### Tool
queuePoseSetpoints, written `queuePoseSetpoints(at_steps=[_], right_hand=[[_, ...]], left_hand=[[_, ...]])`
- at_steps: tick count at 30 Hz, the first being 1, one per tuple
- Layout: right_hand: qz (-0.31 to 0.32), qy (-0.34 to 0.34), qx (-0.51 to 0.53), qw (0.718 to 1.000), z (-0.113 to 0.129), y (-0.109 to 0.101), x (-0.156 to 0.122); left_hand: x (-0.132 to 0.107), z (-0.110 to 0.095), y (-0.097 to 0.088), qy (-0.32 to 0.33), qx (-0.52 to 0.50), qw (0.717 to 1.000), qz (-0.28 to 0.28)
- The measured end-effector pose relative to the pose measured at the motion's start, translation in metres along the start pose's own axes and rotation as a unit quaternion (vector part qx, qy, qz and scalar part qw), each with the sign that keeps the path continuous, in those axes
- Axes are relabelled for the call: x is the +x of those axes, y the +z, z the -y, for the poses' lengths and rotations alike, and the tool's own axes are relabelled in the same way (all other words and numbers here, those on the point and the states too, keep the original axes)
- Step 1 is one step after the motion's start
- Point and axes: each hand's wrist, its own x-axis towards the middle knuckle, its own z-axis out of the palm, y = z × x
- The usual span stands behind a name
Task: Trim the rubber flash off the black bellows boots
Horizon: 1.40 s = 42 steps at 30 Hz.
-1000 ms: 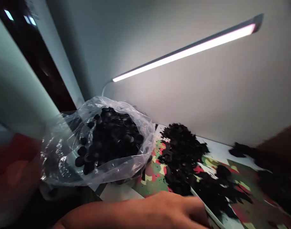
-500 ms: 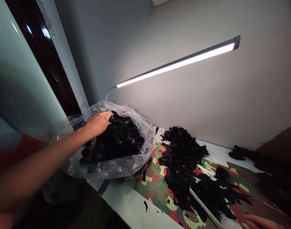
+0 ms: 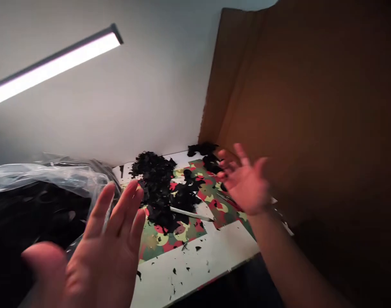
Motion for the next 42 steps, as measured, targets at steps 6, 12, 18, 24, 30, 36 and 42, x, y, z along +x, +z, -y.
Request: queuePoseSetpoints(at_steps=[6,12,18,24,30,36,42], right_hand=[[0.282,0.076,-0.587,0.755,-0.065,0.019,-0.048],[0.327,0.034,-0.665,0.670,-0.062,0.007,-0.060],[0.288,0.028,-0.594,0.751,-0.054,0.000,-0.014],[0.310,0.082,-0.467,0.824,-0.092,0.029,0.035],[0.192,0.146,-0.349,0.905,-0.101,0.020,0.042],[0.188,0.226,-0.202,0.934,-0.088,0.034,0.029],[0.236,0.218,-0.195,0.927,-0.096,0.050,0.010]], left_hand=[[0.044,0.081,0.011,-0.026,0.555,0.812,0.178],[0.051,0.126,-0.023,-0.024,0.766,0.617,0.179],[0.113,0.137,-0.015,0.032,0.752,0.647,0.126],[0.171,0.135,0.024,0.040,0.729,0.683,0.031],[0.147,0.112,0.029,0.066,0.658,0.749,0.052],[0.115,0.099,0.026,0.088,0.519,0.844,0.106],[0.089,0.108,0.005,-0.123,0.197,0.969,0.082]])
